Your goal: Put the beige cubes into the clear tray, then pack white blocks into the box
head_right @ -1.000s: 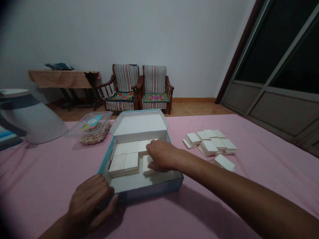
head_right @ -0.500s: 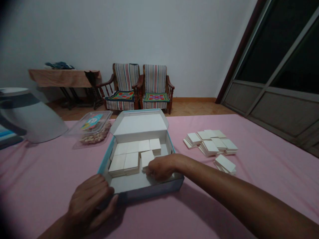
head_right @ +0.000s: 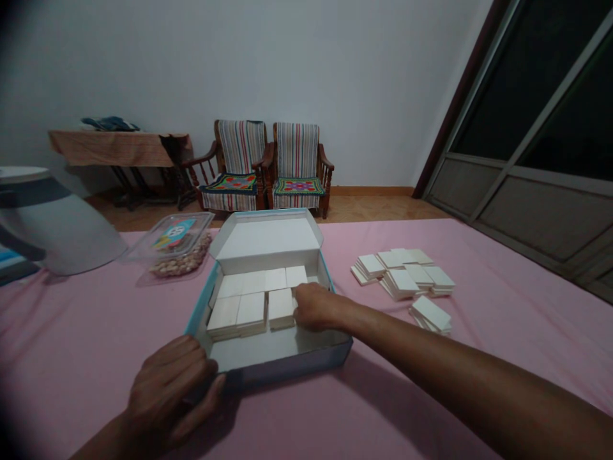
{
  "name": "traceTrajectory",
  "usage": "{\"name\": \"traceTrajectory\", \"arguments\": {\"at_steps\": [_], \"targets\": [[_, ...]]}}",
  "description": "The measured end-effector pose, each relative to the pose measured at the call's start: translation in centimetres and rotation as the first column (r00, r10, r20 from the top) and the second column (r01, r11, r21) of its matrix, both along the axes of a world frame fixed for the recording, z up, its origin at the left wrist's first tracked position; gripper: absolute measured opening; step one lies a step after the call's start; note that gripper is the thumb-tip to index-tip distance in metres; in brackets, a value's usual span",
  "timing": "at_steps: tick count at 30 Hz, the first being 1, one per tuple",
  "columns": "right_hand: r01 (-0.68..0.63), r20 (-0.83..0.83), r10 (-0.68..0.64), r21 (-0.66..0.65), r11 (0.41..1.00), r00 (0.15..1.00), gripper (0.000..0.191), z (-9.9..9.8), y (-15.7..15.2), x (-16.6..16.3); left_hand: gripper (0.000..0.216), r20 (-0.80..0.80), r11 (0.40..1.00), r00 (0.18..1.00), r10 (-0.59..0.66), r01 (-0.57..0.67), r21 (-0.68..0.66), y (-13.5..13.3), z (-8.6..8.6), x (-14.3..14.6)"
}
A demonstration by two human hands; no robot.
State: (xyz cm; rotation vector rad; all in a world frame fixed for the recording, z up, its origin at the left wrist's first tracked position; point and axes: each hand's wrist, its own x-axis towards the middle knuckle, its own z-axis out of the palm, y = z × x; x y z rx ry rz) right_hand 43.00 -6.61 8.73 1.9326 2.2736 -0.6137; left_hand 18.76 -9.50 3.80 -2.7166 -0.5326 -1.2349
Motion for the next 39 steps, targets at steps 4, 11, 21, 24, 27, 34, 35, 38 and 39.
{"name": "traceTrajectory", "arguments": {"at_steps": [4, 11, 21, 24, 27, 34, 35, 38, 39], "targets": [[-0.018, -0.026, 0.017, -0.072, 0.997, 1.0, 0.031, -0.8, 0.1, -1.6, 0.018, -0.009, 1.0, 1.0, 0.003, -0.003, -0.005, 0.1, -0.1, -0.1], [-0.059, -0.045, 0.055, -0.083, 0.995, 0.997, 0.033, -0.2, -0.2, -2.0, 0.019, -0.005, 1.0, 1.0, -0.007, 0.007, 0.003, 0.2, -0.3, -0.1], [0.125, -0.077, -0.108, 0.253, 0.959, 0.991, 0.029, 4.9, -1.5, 5.9, 0.018, -0.015, 0.999, 1.0, 0.001, -0.001, 0.035, 0.3, -0.5, -0.3], [0.298, 0.044, -0.325, 0.298, 0.907, 0.945, 0.026, 4.1, -0.2, 10.7, 0.017, -0.018, 0.999, 1.0, 0.006, -0.005, 0.034, 0.3, -0.5, -0.3], [0.424, 0.156, -0.498, 0.35, 0.836, 0.853, 0.034, 1.8, 0.8, 14.2, 0.016, -0.02, 0.999, 1.0, 0.009, -0.008, 0.043, 0.3, -0.3, -0.2], [0.497, 0.262, -0.585, 0.333, 0.801, 0.767, 0.051, -2.0, 1.7, 14.8, 0.018, -0.019, 0.999, 1.0, -0.001, 0.002, 0.054, 0.2, 0.4, 0.0], [0.503, 0.263, -0.595, 0.342, 0.793, 0.759, 0.053, -2.2, 1.8, 14.6, 0.018, -0.023, 0.999, 1.0, 0.0, 0.001, 0.051, 0.2, 0.4, 0.0], [0.523, 0.26, -0.627, 0.373, 0.766, 0.734, 0.058, -2.6, 2.2, 14.2, 0.017, -0.034, 0.999, 0.999, -0.002, 0.004, 0.047, 0.2, 0.4, 0.0], [0.525, 0.259, -0.633, 0.382, 0.761, 0.729, 0.059, -2.7, 2.3, 14.1, 0.017, -0.036, 0.999, 0.999, -0.004, 0.006, 0.046, 0.1, 0.4, 0.0]]}}
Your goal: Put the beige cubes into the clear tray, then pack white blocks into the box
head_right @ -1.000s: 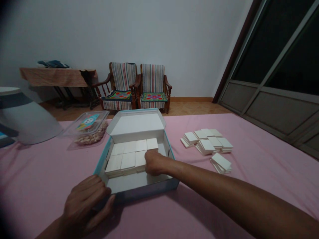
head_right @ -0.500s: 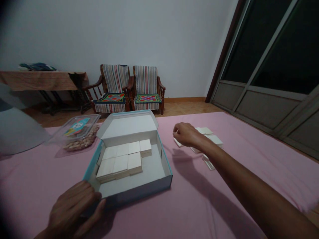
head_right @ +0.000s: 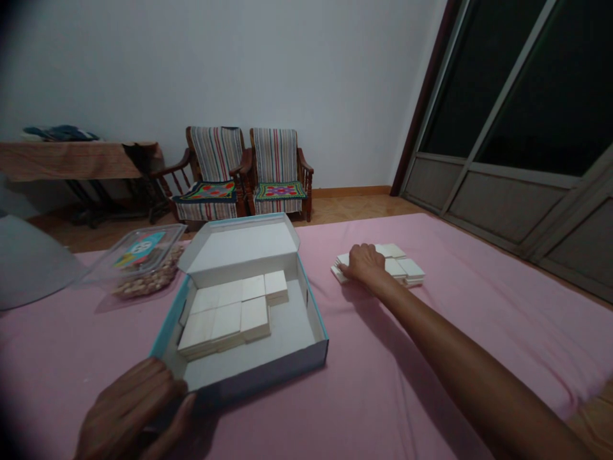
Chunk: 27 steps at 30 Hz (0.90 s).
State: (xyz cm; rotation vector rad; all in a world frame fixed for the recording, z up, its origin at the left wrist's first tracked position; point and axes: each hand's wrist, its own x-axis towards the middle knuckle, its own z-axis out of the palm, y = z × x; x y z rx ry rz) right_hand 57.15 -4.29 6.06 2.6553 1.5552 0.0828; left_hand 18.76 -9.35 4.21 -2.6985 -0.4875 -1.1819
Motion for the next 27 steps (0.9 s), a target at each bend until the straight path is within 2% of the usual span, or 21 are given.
{"name": "traceTrajectory", "arguments": {"at_steps": [14, 27], "targets": [[0.086, -0.06, -0.088, -0.036, 0.996, 0.994, 0.063, -0.8, 2.2, 0.0, 0.017, 0.001, 1.0, 1.0, -0.008, 0.008, -0.003, 0.2, -0.2, -0.1], [0.041, -0.046, -0.042, -0.023, 0.999, 0.998, 0.065, -0.7, 1.8, -1.4, 0.018, 0.024, 1.0, 1.0, -0.008, 0.008, 0.012, 0.0, 0.2, 0.1]]}}
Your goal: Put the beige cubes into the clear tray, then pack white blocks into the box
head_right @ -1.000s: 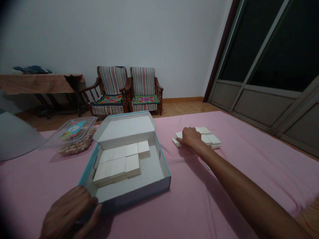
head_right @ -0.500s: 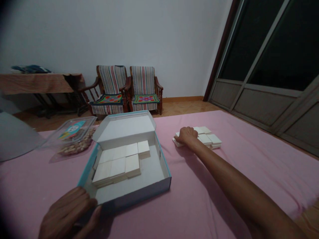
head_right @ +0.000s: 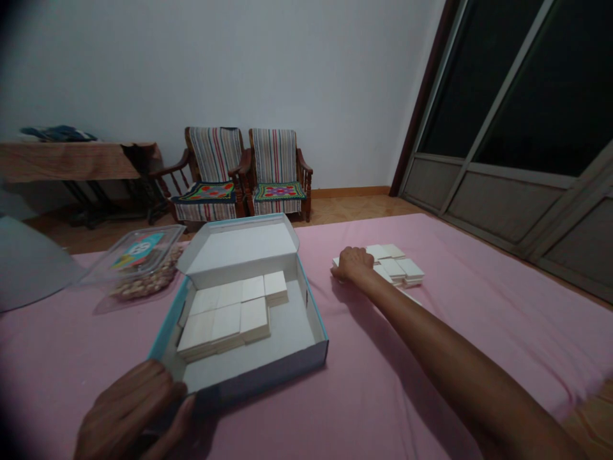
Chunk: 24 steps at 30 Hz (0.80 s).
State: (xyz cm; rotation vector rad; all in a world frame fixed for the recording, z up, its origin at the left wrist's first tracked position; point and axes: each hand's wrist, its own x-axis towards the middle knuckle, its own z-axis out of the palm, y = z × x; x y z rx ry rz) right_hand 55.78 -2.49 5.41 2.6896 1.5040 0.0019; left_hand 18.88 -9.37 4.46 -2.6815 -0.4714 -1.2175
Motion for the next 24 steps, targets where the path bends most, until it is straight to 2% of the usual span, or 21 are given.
{"name": "traceTrajectory", "arguments": {"at_steps": [24], "targets": [[0.033, -0.029, -0.034, -0.033, 0.999, 0.999, 0.061, -1.3, 0.7, -0.5, 0.015, -0.02, 1.0, 1.0, 0.016, -0.016, -0.011, 0.1, -0.5, -0.3]]}}
